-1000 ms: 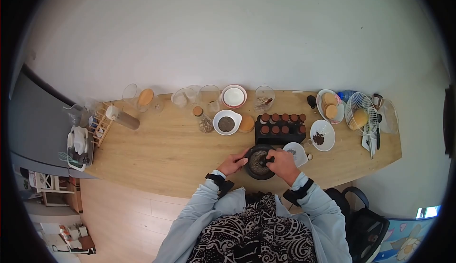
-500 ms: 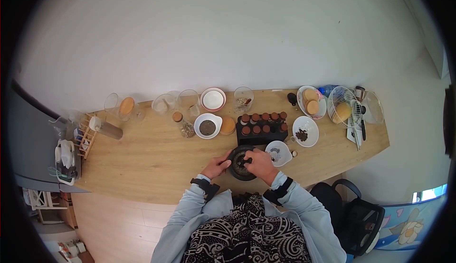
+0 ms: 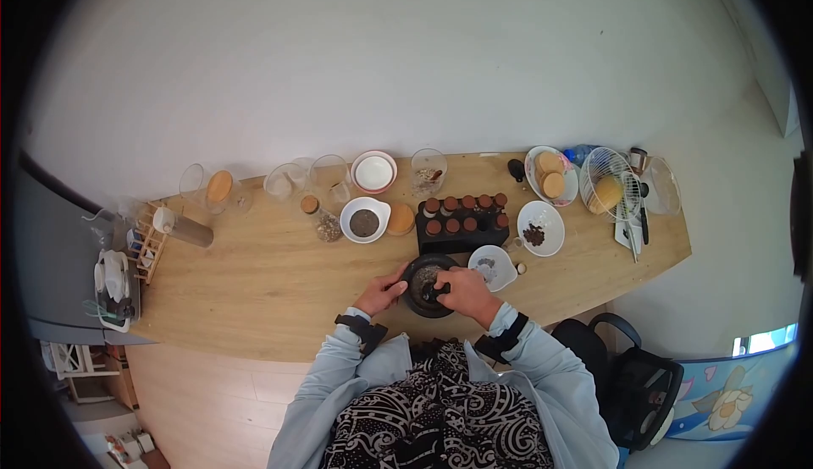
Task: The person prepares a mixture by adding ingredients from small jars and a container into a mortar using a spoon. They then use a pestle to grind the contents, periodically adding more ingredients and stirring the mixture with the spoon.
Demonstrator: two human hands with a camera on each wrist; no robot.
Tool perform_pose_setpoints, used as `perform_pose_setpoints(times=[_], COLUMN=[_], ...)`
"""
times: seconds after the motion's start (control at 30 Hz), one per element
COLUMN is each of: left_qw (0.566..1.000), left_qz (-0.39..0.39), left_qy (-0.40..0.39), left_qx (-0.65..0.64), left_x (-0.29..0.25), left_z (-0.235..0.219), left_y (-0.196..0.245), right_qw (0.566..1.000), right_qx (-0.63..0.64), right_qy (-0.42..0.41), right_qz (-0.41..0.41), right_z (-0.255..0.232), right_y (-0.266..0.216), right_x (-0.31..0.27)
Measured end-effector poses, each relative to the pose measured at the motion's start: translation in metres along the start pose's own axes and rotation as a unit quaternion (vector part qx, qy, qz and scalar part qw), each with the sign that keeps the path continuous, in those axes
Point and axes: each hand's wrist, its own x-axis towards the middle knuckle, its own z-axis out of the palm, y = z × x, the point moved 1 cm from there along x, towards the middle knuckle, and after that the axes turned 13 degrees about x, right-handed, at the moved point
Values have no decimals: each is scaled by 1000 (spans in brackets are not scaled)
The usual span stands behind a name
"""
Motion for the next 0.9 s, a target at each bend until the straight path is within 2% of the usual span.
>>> perform_pose_setpoints(times=[0.13, 0.2, 0.3, 0.33, 0.47, 0.53, 0.57, 0.63, 0.73, 0.77, 0.83, 0.9], left_qw=[1000, 1000, 1000, 1000, 1000, 1000, 1000, 1000, 1000, 1000, 1000, 1000], left_qz=[-13, -23, -9, -10, -11, -16, -11, -9, -9, -9, -7, -17], left_qy=[-2, -5, -8, -11, -5, -1, -3, 1, -6, -6, -6, -8], left_qx=[7, -5, -4, -5, 1, -2, 1, 1, -1, 0, 1, -2], left_x=[-2, -1, -1, -1, 1, -2, -1, -1, -1, -2, -2, -3], left_z=[-1, -1, -1, -1, 0, 0, 1, 1, 1, 1, 2, 2], left_y=[3, 2, 2, 1, 4, 3, 3, 1, 4, 5, 7, 8], right_qw=[997, 996, 998, 999, 999, 997, 998, 995, 998, 998, 999, 999], right_qx=[-38, -38, -27, -29, -37, -43, -41, -17, 28, 28, 24, -23], right_qy=[-16, 79, 49, 32, -15, 51, 46, 91, 47, 47, -15, 0], right_qz=[59, 15, 5, -15, -7, 27, 25, 43, 4, 4, 15, 41], right_z=[-11, -3, 14, 11, -5, -5, -3, -1, 7, 4, -5, -10], right_y=[2, -2, -6, -7, 4, 2, -1, -7, -1, 1, 2, -3], right_x=[9, 12, 7, 5, 3, 2, 4, 6, 4, 3, 3, 4])
